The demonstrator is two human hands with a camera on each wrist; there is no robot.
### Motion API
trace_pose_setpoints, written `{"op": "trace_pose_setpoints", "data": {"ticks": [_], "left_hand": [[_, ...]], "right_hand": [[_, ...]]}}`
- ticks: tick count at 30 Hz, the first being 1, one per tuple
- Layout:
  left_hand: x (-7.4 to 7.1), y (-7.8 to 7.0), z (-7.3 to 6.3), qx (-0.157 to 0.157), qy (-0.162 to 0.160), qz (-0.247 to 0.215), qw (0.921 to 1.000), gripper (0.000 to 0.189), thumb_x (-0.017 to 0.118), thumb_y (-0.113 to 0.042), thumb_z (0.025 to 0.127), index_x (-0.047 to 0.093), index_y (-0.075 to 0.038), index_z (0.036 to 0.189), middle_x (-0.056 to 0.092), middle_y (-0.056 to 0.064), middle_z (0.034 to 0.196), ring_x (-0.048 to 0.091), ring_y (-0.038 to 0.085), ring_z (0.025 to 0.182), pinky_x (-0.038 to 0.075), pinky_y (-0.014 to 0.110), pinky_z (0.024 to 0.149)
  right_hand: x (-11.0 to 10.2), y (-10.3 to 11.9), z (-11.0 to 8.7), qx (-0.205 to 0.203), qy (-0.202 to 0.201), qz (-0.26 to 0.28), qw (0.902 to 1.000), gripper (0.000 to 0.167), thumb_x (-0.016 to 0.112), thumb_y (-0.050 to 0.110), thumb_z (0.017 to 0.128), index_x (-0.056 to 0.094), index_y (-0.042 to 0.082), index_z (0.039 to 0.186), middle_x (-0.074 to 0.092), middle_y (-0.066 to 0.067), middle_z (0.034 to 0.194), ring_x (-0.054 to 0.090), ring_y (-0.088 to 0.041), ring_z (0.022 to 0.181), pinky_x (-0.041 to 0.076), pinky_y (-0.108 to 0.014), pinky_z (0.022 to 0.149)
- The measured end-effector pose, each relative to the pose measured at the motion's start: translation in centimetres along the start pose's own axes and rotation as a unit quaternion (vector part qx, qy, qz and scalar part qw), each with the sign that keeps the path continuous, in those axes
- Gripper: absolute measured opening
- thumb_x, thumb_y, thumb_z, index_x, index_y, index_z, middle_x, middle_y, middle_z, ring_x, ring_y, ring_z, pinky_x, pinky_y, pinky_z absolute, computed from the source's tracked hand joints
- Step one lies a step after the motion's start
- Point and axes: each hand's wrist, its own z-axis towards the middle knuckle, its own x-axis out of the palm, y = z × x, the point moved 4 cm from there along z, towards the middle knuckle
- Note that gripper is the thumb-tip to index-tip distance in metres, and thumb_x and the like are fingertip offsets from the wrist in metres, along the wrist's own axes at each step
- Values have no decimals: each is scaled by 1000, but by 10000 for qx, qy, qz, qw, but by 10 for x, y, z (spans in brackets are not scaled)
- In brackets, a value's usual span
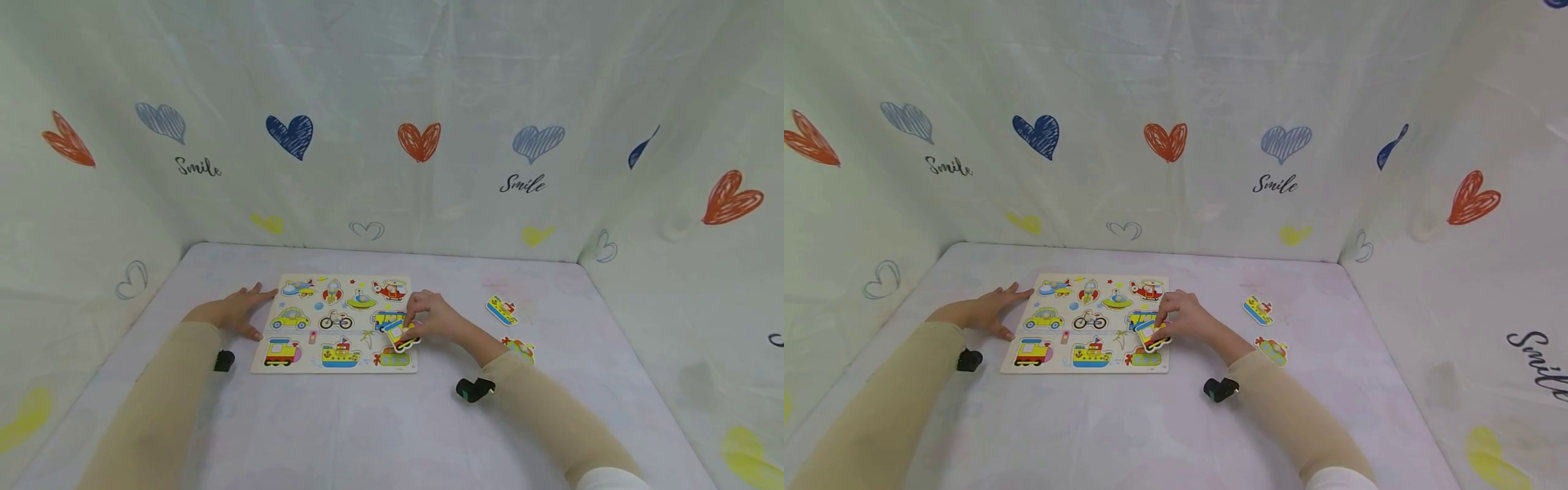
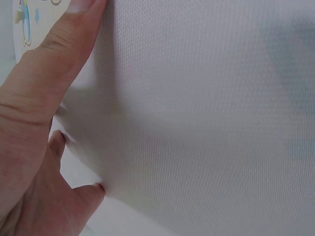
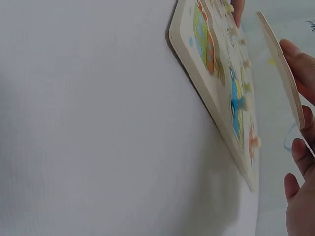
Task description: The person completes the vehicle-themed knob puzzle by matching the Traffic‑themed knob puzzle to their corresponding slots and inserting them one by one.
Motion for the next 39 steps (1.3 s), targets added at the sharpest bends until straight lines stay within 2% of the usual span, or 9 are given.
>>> {"op": "trace_pose_setpoints", "data": {"ticks": [6,11,19,21,26,29,30,34,39], "left_hand": [[2,0,1,-65,-7,23,10000,105,86,-32,73,24,-8,154,5,34,155,4,58,138,15,77,101],[1,0,1,-116,-43,13,9999,105,86,-32,72,24,-9,154,6,34,155,4,58,138,15,77,101],[-1,-3,-2,-119,-62,38,9999,104,86,-31,73,25,-8,154,6,34,155,5,58,138,16,77,101],[-1,-5,-2,-150,-66,20,9999,104,86,-30,73,24,-8,154,6,34,155,5,59,138,17,77,101],[1,-3,1,-206,-58,11,9998,106,87,-30,72,24,-9,154,6,34,155,5,59,138,17,77,101],[2,-2,4,-206,-67,45,9998,106,87,-31,72,24,-9,154,6,34,155,5,59,138,17,76,101],[2,-1,5,-205,-75,57,9997,106,87,-31,72,24,-9,154,5,34,155,6,59,138,17,76,102],[2,0,6,-206,-82,85,9997,106,87,-31,72,24,-8,154,5,35,154,5,59,137,16,76,102],[2,0,6,-205,-58,112,9997,106,87,-32,72,23,-8,154,5,35,154,5,59,137,15,76,103]], "right_hand": [[16,15,9,178,-477,302,9982,20,90,28,69,73,20,72,58,11,85,49,-14,98,40,-38,88],[27,28,16,131,-624,397,9972,19,90,26,69,73,19,72,57,11,83,50,-13,96,38,-39,94],[49,49,25,7,-855,605,9945,19,88,30,72,73,20,74,57,11,78,51,-11,90,42,-32,81],[54,55,27,133,-894,707,9934,19,88,31,71,73,21,73,57,12,78,50,-11,91,40,-33,85],[66,66,33,109,-891,662,9938,18,88,29,72,73,19,75,59,15,78,53,-17,97,37,-40,94],[73,73,37,69,-868,633,9942,18,87,31,73,74,19,77,59,15,78,53,-15,94,38,-36,90],[75,75,39,57,-860,637,9942,19,87,32,74,74,19,78,59,15,78,51,-13,88,38,-35,86],[86,86,45,148,-799,615,9948,18,85,35,75,74,21,78,58,16,77,49,-6,87,37,-30,84],[99,97,52,-21,-930,543,9942,18,86,33,74,75,20,77,57,16,73,49,-5,82,36,-27,81]]}}
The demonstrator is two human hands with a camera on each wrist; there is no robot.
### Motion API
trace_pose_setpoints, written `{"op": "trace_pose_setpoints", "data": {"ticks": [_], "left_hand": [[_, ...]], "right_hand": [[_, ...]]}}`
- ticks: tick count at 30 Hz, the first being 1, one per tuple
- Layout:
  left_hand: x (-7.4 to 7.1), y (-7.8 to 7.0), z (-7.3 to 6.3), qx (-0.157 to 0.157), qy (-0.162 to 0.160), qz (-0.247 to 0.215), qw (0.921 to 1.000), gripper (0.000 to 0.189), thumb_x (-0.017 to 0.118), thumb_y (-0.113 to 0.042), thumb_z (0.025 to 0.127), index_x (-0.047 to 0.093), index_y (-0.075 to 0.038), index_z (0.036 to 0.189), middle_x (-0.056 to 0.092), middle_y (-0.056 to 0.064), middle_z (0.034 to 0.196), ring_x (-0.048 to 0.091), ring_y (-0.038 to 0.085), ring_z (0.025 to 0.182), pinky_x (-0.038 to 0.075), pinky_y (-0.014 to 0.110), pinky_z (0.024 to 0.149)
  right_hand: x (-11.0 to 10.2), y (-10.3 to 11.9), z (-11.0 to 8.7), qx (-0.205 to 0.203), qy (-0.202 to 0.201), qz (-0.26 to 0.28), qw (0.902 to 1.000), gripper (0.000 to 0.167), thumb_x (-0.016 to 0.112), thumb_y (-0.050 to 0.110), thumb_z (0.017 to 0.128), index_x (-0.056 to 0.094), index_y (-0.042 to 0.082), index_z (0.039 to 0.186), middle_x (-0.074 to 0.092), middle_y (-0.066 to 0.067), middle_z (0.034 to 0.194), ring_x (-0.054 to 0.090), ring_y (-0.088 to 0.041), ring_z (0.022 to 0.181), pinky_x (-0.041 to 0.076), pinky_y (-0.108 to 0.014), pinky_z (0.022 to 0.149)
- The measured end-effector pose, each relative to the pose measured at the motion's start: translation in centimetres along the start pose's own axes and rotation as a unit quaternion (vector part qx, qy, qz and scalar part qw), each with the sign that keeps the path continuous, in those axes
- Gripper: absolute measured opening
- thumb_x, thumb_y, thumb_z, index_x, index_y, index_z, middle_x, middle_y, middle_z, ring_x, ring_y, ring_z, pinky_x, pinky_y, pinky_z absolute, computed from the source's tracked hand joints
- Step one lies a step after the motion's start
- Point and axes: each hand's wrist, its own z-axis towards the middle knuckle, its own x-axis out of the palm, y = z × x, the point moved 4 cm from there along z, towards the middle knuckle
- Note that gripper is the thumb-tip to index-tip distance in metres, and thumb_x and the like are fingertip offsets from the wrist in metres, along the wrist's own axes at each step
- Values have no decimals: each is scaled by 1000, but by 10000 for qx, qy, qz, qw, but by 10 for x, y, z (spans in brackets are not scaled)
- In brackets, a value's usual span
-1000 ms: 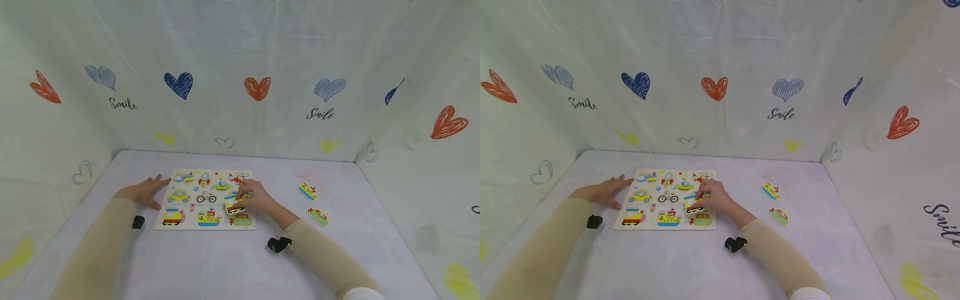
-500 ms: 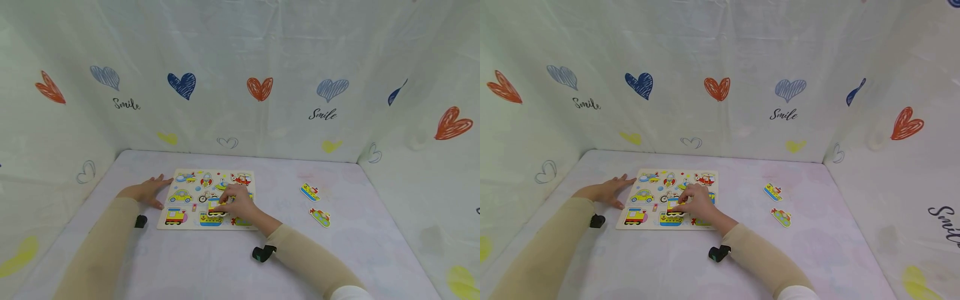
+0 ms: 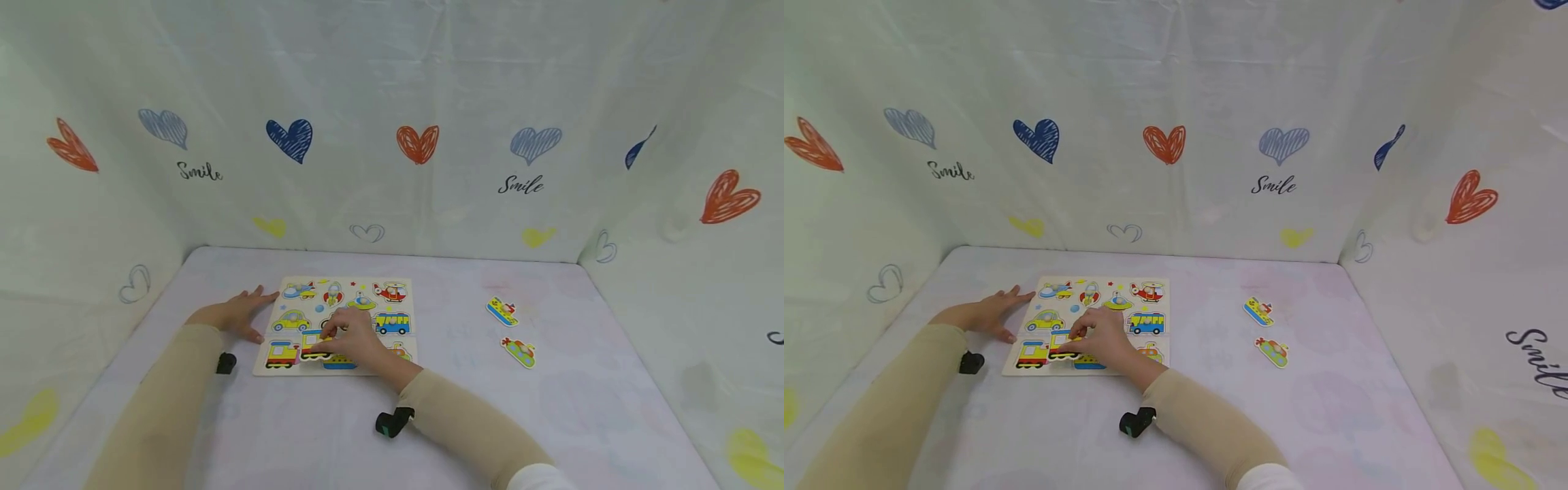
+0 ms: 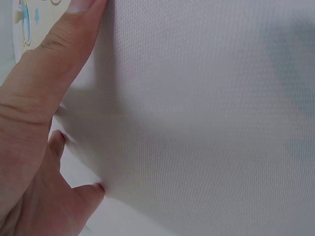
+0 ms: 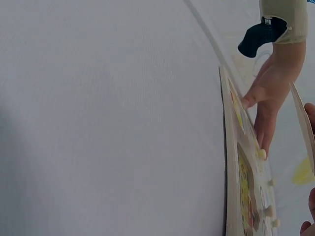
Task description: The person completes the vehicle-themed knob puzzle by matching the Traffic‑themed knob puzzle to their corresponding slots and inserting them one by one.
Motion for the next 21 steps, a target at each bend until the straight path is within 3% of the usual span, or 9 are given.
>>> {"op": "trace_pose_setpoints", "data": {"ticks": [8,21], "left_hand": [[-1,-1,-2,86,20,-16,10000,106,86,-34,72,25,-7,153,6,36,154,6,60,136,15,77,101],[-2,-2,-3,122,49,52,9999,105,86,-33,72,24,-6,153,5,38,153,5,62,136,15,78,100]], "right_hand": [[20,8,6,302,-168,122,9993,19,85,38,74,76,21,77,57,18,71,47,0,83,31,-28,79],[53,11,19,424,-340,-431,9976,21,85,43,72,76,25,75,52,19,67,45,3,69,33,-26,74]]}}
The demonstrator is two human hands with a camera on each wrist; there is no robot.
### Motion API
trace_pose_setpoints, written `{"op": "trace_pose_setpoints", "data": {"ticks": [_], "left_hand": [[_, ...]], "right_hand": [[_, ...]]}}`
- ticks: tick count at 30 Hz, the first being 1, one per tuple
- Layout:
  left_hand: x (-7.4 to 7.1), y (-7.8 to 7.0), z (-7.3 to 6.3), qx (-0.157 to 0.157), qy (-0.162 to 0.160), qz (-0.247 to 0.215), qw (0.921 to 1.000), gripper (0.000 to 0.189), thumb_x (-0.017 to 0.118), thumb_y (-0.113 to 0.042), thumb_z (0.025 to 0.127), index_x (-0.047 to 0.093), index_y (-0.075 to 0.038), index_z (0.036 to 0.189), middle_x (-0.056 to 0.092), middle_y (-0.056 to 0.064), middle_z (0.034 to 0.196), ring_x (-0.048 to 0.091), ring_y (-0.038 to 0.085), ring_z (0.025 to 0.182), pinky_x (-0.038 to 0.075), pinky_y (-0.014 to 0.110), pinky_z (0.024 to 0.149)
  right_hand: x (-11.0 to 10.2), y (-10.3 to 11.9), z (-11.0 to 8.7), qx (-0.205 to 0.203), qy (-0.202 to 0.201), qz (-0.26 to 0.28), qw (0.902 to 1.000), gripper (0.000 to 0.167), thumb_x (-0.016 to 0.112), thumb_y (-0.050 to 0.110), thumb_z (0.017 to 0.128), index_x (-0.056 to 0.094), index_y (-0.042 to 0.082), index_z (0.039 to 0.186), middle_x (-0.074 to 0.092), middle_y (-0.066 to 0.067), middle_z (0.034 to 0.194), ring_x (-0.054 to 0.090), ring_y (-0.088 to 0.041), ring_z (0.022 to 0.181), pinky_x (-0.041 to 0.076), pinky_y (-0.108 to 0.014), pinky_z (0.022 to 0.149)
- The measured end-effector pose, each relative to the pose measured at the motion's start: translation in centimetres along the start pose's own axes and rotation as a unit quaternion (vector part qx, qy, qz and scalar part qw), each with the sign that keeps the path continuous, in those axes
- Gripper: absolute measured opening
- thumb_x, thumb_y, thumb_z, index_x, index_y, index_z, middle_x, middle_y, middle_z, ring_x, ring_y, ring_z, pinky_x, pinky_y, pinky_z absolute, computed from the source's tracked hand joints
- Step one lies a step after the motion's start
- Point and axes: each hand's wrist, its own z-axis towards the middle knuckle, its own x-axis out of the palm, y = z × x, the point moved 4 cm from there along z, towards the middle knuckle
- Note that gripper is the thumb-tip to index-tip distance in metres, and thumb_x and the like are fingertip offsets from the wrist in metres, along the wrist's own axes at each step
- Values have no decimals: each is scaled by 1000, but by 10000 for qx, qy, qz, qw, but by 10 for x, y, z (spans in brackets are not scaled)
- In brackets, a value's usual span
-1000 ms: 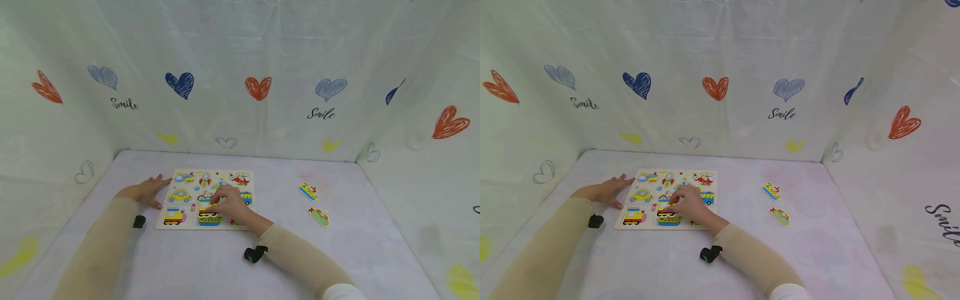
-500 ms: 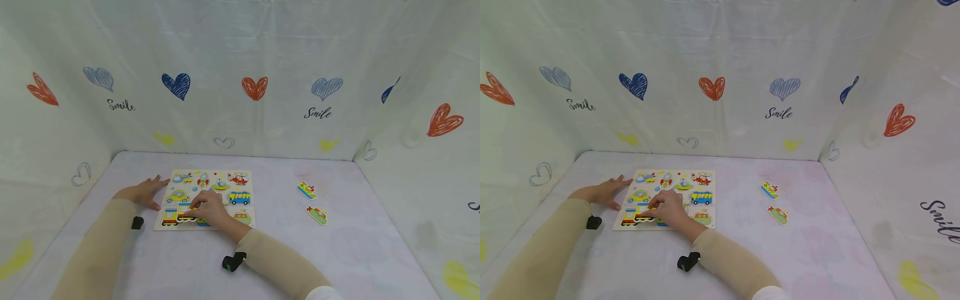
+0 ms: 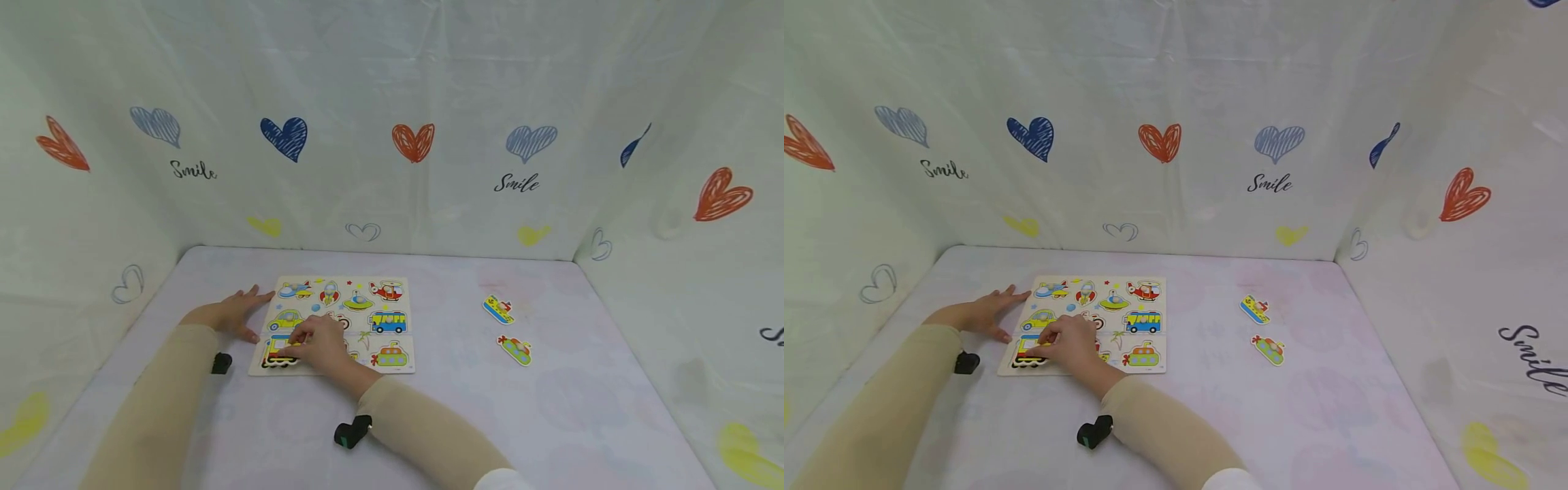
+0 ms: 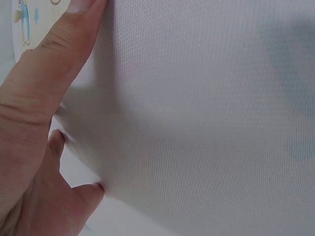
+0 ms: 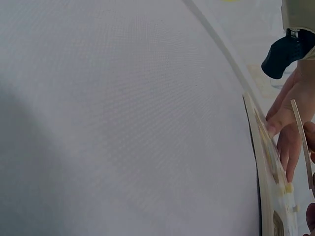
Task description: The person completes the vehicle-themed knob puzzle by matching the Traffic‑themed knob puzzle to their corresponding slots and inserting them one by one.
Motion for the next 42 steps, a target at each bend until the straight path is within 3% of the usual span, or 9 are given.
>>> {"op": "trace_pose_setpoints", "data": {"ticks": [9,15,25,37,42], "left_hand": [[-2,-5,1,10,-17,93,10000,105,86,-32,72,24,-4,152,6,40,151,8,64,134,18,77,100],[-1,-5,1,-20,-20,73,10000,104,85,-31,73,23,-5,153,6,39,152,8,63,135,19,77,100],[-3,-6,0,28,-9,0,10000,104,86,-32,72,25,-6,153,6,38,152,6,62,135,18,78,100],[-3,-3,0,148,-46,91,9998,104,85,-33,74,24,-4,153,7,39,152,8,63,134,19,78,99],[-1,0,2,95,-44,100,9999,105,85,-33,73,24,-5,153,6,39,152,8,63,134,19,78,99]], "right_hand": [[17,-1,7,159,32,-1226,9923,22,80,54,73,74,33,76,48,23,63,42,0,74,35,-29,76],[23,0,9,209,79,-1190,9926,24,80,54,73,72,32,74,48,20,63,40,-3,74,29,-28,72],[20,4,6,334,146,-1163,9925,23,80,52,74,70,32,74,49,20,61,40,-3,75,28,-30,76],[16,0,12,79,1078,-844,9905,13,78,39,83,77,32,94,59,29,76,43,0,82,29,-31,83],[18,-4,13,-16,1228,-686,9901,11,77,34,85,78,34,96,63,31,86,42,2,86,28,-27,80]]}}
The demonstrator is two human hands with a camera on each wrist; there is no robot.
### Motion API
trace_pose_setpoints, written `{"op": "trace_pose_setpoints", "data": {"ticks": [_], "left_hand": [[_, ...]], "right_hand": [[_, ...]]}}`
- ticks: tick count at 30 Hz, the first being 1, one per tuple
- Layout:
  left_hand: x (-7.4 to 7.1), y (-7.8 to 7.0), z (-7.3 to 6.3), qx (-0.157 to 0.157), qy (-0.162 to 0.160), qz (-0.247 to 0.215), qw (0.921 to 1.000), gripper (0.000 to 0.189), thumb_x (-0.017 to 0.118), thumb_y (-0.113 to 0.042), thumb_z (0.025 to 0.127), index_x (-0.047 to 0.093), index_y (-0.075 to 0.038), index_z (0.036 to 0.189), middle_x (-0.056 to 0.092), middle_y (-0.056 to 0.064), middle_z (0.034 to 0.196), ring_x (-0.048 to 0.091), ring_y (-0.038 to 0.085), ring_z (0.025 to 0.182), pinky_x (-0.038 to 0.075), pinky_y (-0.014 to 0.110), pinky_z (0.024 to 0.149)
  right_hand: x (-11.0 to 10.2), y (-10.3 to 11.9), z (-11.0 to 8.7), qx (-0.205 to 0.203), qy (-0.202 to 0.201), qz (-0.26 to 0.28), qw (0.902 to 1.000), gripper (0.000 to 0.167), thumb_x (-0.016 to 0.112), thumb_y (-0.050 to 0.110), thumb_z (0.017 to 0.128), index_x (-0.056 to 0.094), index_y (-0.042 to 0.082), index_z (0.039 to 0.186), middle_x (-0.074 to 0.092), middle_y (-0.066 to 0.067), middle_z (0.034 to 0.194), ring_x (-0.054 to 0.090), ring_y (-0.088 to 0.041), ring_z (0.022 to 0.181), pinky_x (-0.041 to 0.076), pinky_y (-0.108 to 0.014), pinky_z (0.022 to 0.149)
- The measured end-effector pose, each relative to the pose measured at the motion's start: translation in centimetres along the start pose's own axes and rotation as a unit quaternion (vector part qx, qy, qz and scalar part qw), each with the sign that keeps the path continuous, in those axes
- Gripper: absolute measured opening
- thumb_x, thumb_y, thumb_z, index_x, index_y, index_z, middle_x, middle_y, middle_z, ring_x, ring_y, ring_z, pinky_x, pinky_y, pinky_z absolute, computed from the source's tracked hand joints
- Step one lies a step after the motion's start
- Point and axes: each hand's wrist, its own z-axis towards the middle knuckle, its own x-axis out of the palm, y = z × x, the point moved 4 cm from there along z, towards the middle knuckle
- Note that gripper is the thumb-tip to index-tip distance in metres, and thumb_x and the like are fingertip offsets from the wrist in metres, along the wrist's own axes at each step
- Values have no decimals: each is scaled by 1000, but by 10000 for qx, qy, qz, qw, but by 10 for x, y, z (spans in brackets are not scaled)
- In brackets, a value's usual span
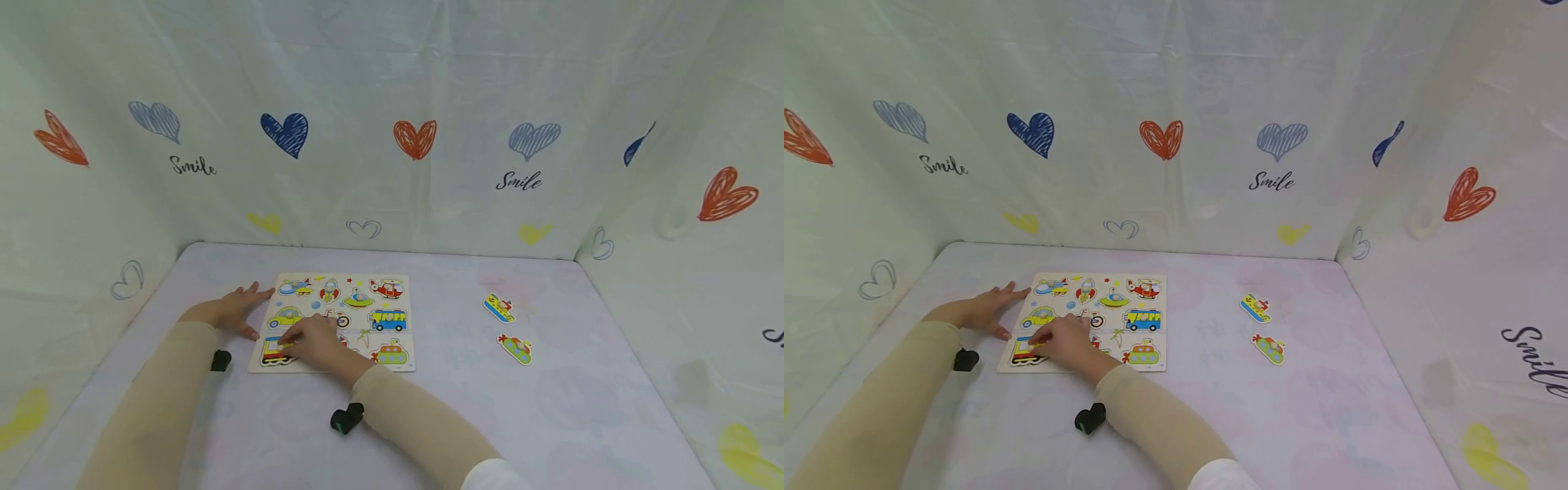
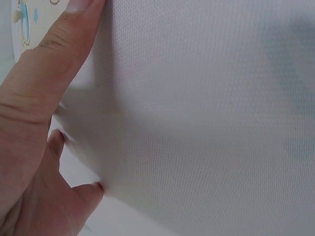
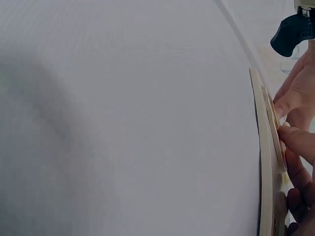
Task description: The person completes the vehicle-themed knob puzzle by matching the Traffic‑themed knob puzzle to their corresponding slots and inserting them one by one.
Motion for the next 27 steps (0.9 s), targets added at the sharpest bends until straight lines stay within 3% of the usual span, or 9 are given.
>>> {"op": "trace_pose_setpoints", "data": {"ticks": [7,12,19,27], "left_hand": [[-1,-2,0,92,24,-2,10000,106,85,-34,71,25,-4,152,7,40,151,9,65,133,20,78,99],[0,0,0,68,-20,-16,10000,106,86,-34,72,24,-5,153,7,39,152,9,63,134,19,78,99],[0,-2,-1,33,-41,33,10000,105,86,-33,71,25,-4,152,7,40,151,8,64,134,20,78,99],[0,-2,-3,43,-43,19,10000,105,86,-33,72,25,-3,152,7,40,151,9,64,134,20,77,99]], "right_hand": [[5,-1,1,58,-26,-214,9998,11,75,39,85,78,37,95,61,32,84,42,0,87,29,-33,87],[5,0,0,81,-47,-309,9995,11,76,40,84,78,37,95,59,32,81,41,-1,83,27,-31,79],[4,2,-1,47,-52,-291,9996,11,76,39,85,78,37,95,59,33,81,40,-1,83,26,-30,79],[0,2,-3,-2,-129,-64,9999,17,77,36,84,77,34,101,58,30,77,43,2,84,29,-33,90]]}}
